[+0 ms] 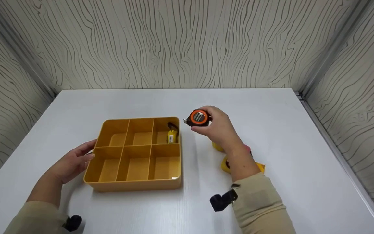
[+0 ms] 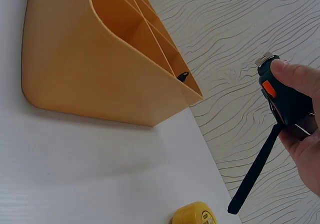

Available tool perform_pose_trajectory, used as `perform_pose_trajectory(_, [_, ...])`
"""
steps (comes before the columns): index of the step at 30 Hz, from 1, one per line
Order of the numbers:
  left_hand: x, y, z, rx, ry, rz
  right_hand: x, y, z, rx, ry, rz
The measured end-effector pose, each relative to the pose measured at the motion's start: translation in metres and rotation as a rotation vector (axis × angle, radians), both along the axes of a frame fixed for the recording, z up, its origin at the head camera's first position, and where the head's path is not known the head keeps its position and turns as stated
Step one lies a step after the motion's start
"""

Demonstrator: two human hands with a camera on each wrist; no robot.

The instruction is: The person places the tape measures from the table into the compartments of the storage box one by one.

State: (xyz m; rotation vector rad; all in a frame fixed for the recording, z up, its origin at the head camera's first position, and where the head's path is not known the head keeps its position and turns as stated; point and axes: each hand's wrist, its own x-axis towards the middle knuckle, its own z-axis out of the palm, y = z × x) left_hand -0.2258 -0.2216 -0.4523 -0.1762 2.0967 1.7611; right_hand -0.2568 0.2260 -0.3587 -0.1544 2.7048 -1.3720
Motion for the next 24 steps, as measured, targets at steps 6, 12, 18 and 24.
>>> perform_pose_trajectory(6, [-0.001,-0.001,0.000,0.001,-0.002,0.002,0.002,-0.007,0.007,-0.009,0.033,0.041])
perform_pose_trajectory(12, [0.000,0.000,-0.003,0.008,0.006,0.008,0.006,-0.014,0.012,-0.052,0.040,0.070])
perform_pose_trajectory(18, [0.000,0.000,-0.003,-0.010,0.008,0.014,0.010,-0.023,0.016,-0.068,0.091,0.112])
perform_pose_trajectory(24, [0.000,-0.001,-0.003,0.017,0.019,0.001,0.013,-0.035,0.015,-0.125,0.113,0.161])
